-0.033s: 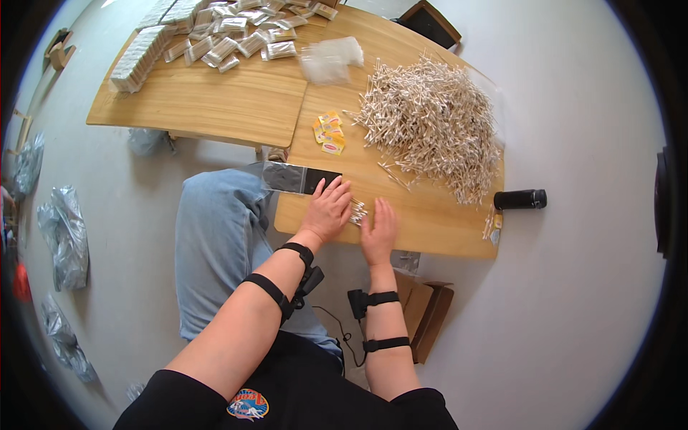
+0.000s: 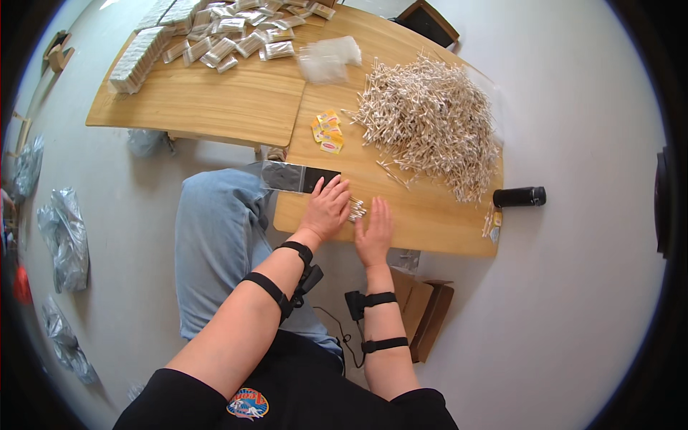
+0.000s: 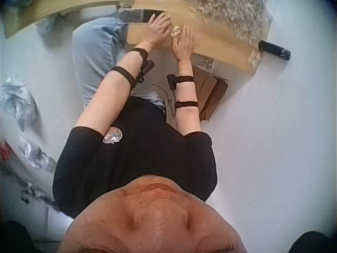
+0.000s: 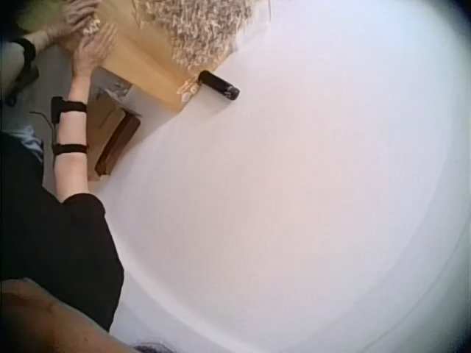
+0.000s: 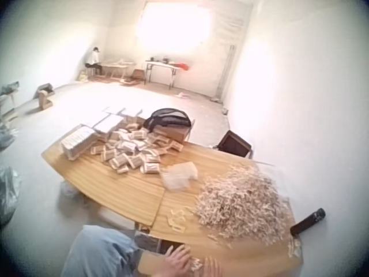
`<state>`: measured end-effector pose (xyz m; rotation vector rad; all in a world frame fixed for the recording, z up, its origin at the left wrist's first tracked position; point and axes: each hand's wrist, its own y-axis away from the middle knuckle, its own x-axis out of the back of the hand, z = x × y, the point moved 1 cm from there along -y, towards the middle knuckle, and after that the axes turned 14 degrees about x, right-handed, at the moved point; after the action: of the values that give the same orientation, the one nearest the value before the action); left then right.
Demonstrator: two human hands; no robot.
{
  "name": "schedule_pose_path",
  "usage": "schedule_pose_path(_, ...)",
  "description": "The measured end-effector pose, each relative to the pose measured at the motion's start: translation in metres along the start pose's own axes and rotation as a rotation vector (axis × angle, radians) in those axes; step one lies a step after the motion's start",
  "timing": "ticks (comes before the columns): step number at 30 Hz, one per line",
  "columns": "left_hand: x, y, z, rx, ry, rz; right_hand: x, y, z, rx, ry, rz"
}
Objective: Packaging cotton swabs into small plastic bags.
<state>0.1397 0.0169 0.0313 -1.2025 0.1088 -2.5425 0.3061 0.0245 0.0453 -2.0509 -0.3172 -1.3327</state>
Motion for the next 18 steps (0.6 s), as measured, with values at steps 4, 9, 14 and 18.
schedule_pose_path(4, -0.001, 0.0, -0.004, -0.022, 0.046, 0.037, -0.007, 0.007, -0.019, -0.001, 0.108, -0.168)
schedule_pose_path(9, 0.003, 0.006, -0.001, -0.05, -0.088, -0.058, -0.013, 0.001, -0.024, -0.026, 0.159, -0.297)
schedule_pose_path(14, 0.004, 0.01, -0.003, -0.091, -0.199, -0.181, -0.022, -0.015, -0.02, 0.04, 0.128, -0.312)
schedule_pose_path(18, 0.0, 0.009, -0.004, -0.078, -0.215, -0.173, -0.023, -0.027, -0.006, 0.13, 0.139, -0.352)
